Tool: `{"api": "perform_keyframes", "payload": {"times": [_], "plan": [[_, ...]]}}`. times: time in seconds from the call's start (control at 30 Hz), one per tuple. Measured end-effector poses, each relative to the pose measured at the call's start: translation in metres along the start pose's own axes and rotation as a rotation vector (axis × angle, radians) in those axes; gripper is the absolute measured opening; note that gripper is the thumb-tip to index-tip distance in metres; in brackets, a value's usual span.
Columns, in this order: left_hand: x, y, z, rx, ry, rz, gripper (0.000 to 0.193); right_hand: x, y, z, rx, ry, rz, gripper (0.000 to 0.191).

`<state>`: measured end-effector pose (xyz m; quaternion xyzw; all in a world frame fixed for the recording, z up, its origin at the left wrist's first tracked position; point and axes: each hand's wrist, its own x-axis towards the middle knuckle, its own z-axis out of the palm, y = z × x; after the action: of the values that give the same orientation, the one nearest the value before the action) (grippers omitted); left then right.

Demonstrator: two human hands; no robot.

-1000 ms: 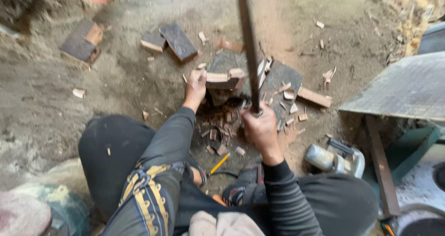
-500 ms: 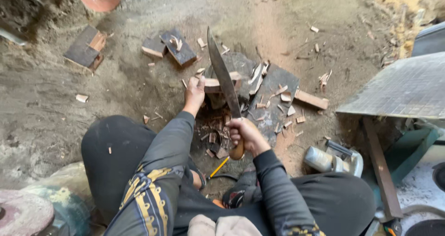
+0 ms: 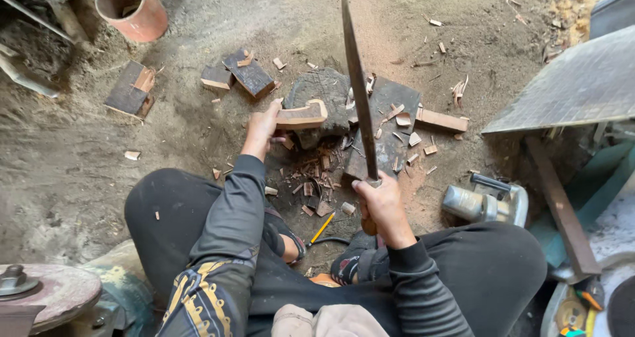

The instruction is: The person sits on the ground and uses a long, thin metal tool to carve and shape a small block of wood. They repeatedly strike and scrape the wood, creating shavings that accumulate on the ground.

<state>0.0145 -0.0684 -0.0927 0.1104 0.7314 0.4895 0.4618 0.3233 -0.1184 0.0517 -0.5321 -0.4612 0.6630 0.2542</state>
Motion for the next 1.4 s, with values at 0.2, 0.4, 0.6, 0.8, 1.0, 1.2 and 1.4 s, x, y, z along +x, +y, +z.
{"api": "perform_keyframes", "payload": {"times": [0.2,0.4,0.6,0.8,1.0,1.2,1.4], "plan": [[-0.010,0.025,0.005,0.648,0.300,0.342,0.080,-0.002,0.040,0.002,0.030,-0.077,0.104,0.010],[-0.033,0.034,0.051,0.540,0.268,0.545,0.064,0.029,0.090,0.008,-0.336,0.058,0.089,0.030],[-0.046,0.031,0.073,0.522,0.155,0.699,0.061,0.056,0.117,0.015,-0.481,0.118,-0.073,0.044],[-0.027,0.006,0.094,0.296,0.349,0.969,0.053,0.060,0.110,0.019,-0.360,0.073,0.030,0.034],[0.005,0.031,0.105,-0.029,0.458,0.923,0.050,0.056,0.084,0.015,-0.381,0.094,-0.042,0.030],[0.013,0.034,0.105,0.035,0.466,0.825,0.048,0.060,0.069,0.010,-0.173,0.061,-0.504,0.028],[0.028,0.019,0.102,-0.003,0.486,0.874,0.044,0.075,0.076,0.021,-0.306,0.129,-0.577,0.021]]}}
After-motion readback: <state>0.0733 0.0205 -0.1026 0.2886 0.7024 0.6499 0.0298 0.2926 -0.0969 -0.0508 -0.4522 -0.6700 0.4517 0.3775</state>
